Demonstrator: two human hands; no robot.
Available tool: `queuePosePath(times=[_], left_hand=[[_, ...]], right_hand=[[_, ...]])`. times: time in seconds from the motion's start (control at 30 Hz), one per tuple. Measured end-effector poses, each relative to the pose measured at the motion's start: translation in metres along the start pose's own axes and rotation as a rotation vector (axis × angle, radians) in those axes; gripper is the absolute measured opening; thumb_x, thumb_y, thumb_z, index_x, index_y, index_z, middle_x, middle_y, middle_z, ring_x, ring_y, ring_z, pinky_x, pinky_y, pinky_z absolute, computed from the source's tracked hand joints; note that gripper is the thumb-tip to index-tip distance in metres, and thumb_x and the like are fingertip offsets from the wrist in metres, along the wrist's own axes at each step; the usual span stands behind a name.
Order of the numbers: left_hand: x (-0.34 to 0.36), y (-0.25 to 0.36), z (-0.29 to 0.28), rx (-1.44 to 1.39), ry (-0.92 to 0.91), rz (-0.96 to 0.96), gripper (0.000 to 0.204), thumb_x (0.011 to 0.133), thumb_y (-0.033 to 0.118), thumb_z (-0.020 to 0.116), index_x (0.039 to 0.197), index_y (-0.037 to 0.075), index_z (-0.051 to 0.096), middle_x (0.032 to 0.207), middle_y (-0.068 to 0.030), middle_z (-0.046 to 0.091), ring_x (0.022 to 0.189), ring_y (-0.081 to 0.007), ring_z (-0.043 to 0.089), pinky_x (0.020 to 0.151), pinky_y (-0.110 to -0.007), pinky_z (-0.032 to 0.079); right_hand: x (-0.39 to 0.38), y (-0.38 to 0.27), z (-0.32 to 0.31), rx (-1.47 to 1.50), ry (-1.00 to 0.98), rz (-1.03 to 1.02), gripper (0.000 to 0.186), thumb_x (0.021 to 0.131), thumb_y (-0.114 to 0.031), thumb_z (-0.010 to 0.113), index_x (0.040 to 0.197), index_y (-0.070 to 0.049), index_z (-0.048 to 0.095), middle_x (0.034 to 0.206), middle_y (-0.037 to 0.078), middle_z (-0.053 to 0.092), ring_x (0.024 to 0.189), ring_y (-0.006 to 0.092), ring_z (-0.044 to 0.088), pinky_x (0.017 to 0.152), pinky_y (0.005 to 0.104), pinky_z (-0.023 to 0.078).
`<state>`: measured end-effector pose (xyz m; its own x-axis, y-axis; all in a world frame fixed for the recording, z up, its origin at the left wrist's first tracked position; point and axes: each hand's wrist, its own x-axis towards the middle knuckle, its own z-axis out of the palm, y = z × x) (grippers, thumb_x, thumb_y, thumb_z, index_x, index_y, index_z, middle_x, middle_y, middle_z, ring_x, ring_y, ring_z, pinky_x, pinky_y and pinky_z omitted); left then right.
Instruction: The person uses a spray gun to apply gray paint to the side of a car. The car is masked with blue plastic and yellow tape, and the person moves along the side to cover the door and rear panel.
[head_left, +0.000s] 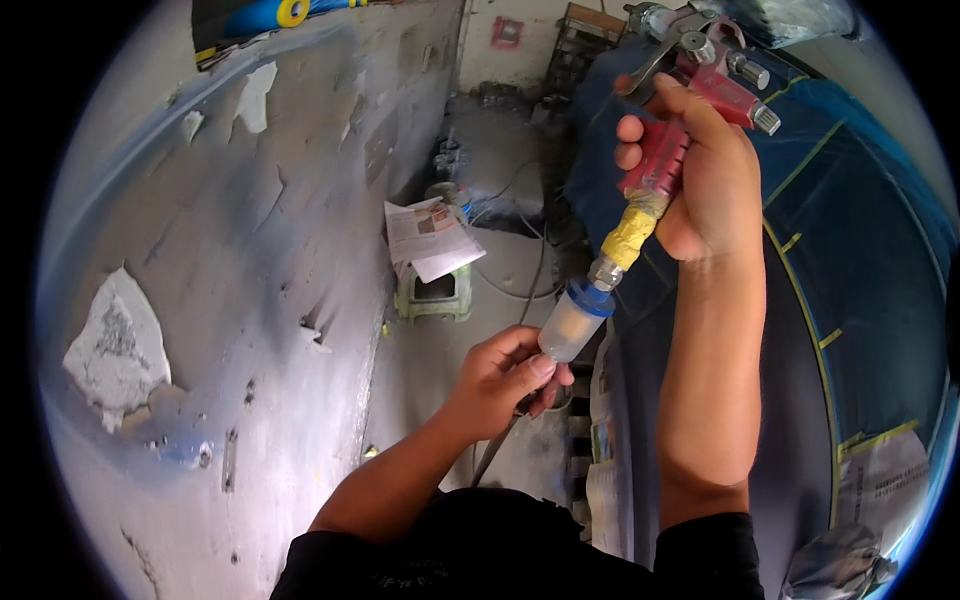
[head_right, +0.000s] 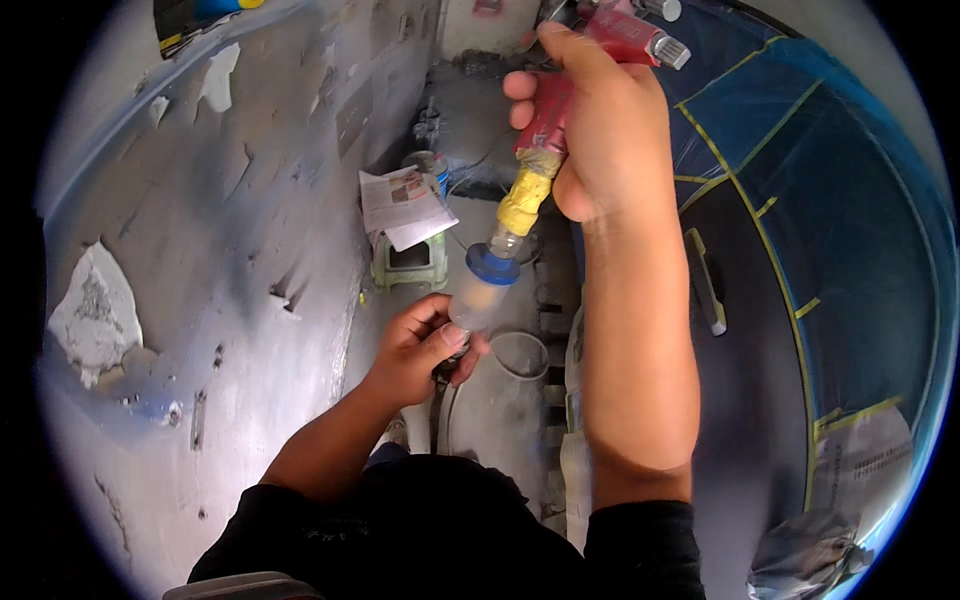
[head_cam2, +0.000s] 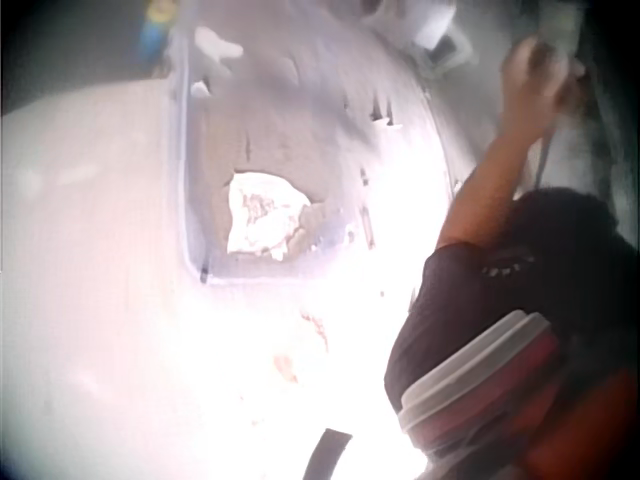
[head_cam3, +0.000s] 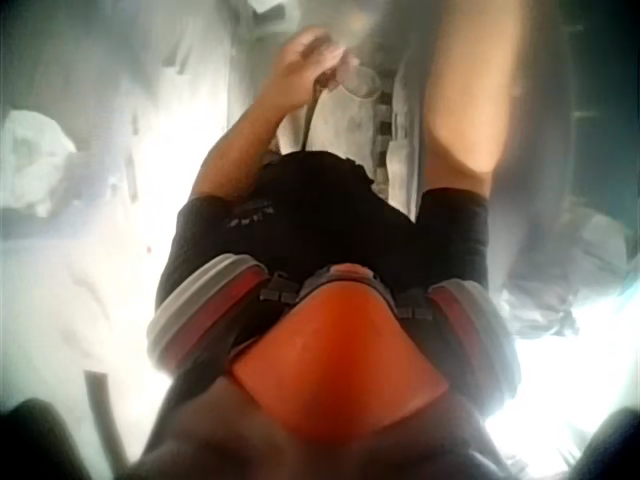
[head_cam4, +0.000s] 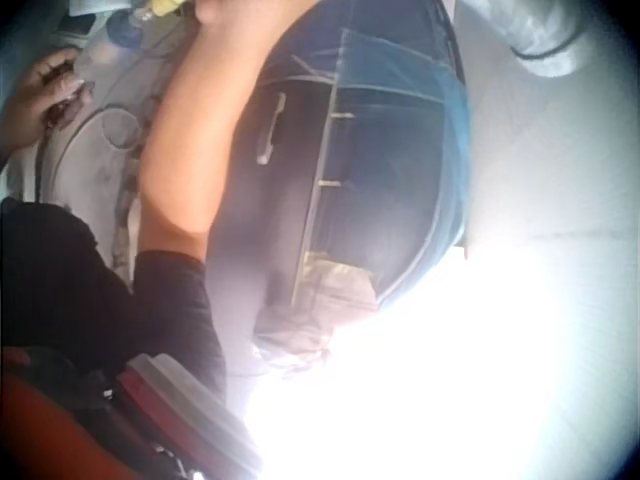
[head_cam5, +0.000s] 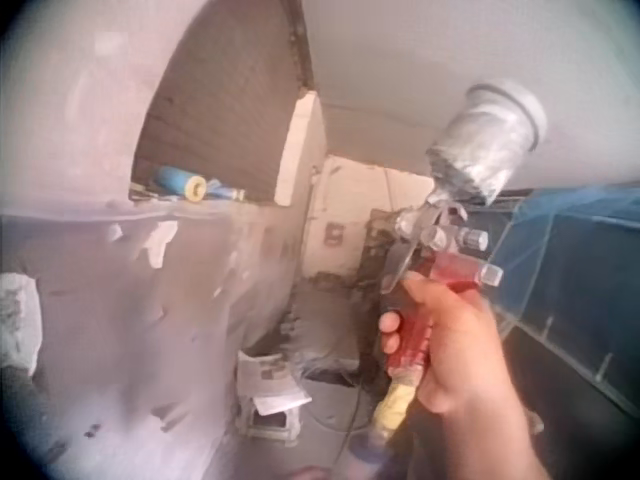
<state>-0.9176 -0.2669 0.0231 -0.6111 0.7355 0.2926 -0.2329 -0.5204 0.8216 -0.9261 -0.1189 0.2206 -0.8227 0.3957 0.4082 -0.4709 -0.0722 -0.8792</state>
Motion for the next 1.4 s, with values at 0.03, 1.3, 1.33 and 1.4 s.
queuePosePath(times=[0.03, 1.3, 1.33, 1.4], left_hand=[[0.006, 0.003, -0.011, -0.053, -0.038, -0.015, 0.025, 0.091, 0.018, 0.053, 0.106, -0.001, 0.049, 0.086, -0.0122, 0.060, 0.060, -0.0135, 0.052, 0.050, -0.026, 0.042], [0.258, -0.102, -0.013, 0.325, -0.596, 0.084, 0.033, 0.092, 0.026, 0.051, 0.109, -0.002, 0.049, 0.089, -0.0085, 0.060, 0.080, -0.0155, 0.056, 0.074, -0.029, 0.045], [0.261, -0.111, -0.017, 0.295, -0.641, -0.001, 0.035, 0.091, 0.026, 0.052, 0.111, -0.002, 0.049, 0.093, -0.0097, 0.059, 0.084, -0.0168, 0.056, 0.076, -0.030, 0.044], [0.265, -0.127, -0.025, 0.222, -0.747, -0.171, 0.039, 0.090, 0.028, 0.054, 0.115, -0.002, 0.048, 0.101, -0.0122, 0.057, 0.092, -0.0193, 0.055, 0.081, -0.031, 0.043]], right_hand=[[0.004, 0.002, 0.007, -0.018, 0.016, -0.011, 0.018, 0.083, -0.020, 0.058, 0.091, -0.005, 0.054, 0.066, 0.009, 0.060, 0.049, 0.0131, 0.054, 0.040, 0.0263, 0.042], [0.061, 0.100, -0.141, -0.500, 0.565, -0.182, 0.033, 0.092, -0.012, 0.045, 0.121, 0.003, 0.046, 0.061, 0.001, 0.048, 0.049, 0.0059, 0.039, 0.045, 0.0202, 0.030], [0.059, 0.107, -0.147, -0.508, 0.609, -0.175, 0.033, 0.091, -0.012, 0.045, 0.121, 0.003, 0.046, 0.061, 0.001, 0.048, 0.049, 0.0059, 0.040, 0.045, 0.0200, 0.030], [0.052, 0.116, -0.155, -0.540, 0.712, -0.166, 0.033, 0.091, -0.011, 0.046, 0.121, 0.002, 0.046, 0.063, 0.001, 0.049, 0.050, 0.0058, 0.041, 0.046, 0.0197, 0.031]])
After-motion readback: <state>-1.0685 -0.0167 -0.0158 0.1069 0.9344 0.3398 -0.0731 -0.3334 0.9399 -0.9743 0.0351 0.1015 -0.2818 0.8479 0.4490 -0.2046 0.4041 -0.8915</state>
